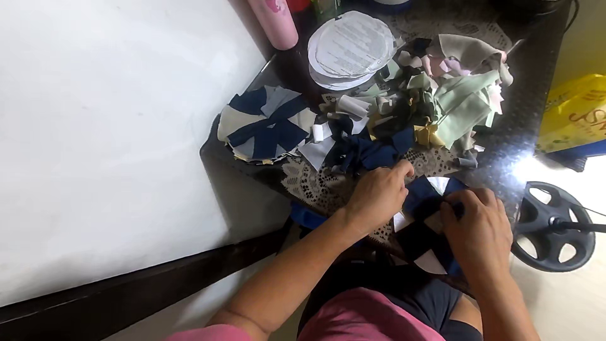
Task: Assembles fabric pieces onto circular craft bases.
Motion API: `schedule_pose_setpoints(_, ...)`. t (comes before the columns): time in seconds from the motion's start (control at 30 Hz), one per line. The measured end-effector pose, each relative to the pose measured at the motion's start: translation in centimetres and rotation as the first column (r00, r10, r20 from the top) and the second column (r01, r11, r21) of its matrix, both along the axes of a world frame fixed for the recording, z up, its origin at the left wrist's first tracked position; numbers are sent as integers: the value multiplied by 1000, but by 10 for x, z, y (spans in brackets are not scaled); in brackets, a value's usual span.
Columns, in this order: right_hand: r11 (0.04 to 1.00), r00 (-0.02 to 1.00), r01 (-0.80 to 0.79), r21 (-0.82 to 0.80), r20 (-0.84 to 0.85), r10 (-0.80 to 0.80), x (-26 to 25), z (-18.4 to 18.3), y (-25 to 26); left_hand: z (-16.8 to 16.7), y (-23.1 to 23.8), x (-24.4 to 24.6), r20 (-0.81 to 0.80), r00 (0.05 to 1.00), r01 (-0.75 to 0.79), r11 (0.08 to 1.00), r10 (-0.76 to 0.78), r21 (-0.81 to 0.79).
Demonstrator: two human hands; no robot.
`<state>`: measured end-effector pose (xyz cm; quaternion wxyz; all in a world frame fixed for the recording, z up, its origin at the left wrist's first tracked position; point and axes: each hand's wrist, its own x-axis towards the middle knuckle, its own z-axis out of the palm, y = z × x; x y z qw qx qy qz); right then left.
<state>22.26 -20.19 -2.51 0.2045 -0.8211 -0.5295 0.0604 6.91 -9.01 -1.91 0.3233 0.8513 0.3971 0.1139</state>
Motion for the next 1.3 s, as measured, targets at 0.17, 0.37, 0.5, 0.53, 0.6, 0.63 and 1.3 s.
schedule_pose_setpoints(0.17, 1000, 999, 5, -14, -37, -6, 2, 0, 0, 2, 1, -2, 19, 1000, 2, 1000, -2, -30)
schedule_pose_setpoints(0.37, 999, 998, 3, -32, -59, -5, 3, 3, -2, 4, 0, -2, -6, 1000, -2, 999, 2, -47)
schedule_pose_setpoints(0.5, 1000, 999, 5, -31, -51, -6, 3, 2, -1, -5, -7, -7, 96, 995, -37, 995, 28, 94)
schedule_pose_setpoints(0.53, 1000, 999, 5, -31, -47, -7, 3, 2, -1, -8, -8, -9, 118, 992, -47, 991, 32, 126)
schedule_pose_setpoints(0.6, 999, 999, 7, -35, -43, -8, 3, 1, -1, -14, -12, -14, 156, 987, -53, 981, 24, 184)
schedule_pose_setpoints(0.63, 999, 999, 8, -39, -42, -9, 3, 2, -1, -17, -14, -16, 161, 987, -50, 976, 15, 213)
schedule_pose_setpoints(1.3, 980, 995, -68, 186, -57, 80, 33, 7, -49, 60, -4, -72, 454, 843, 354, 933, -288, -67)
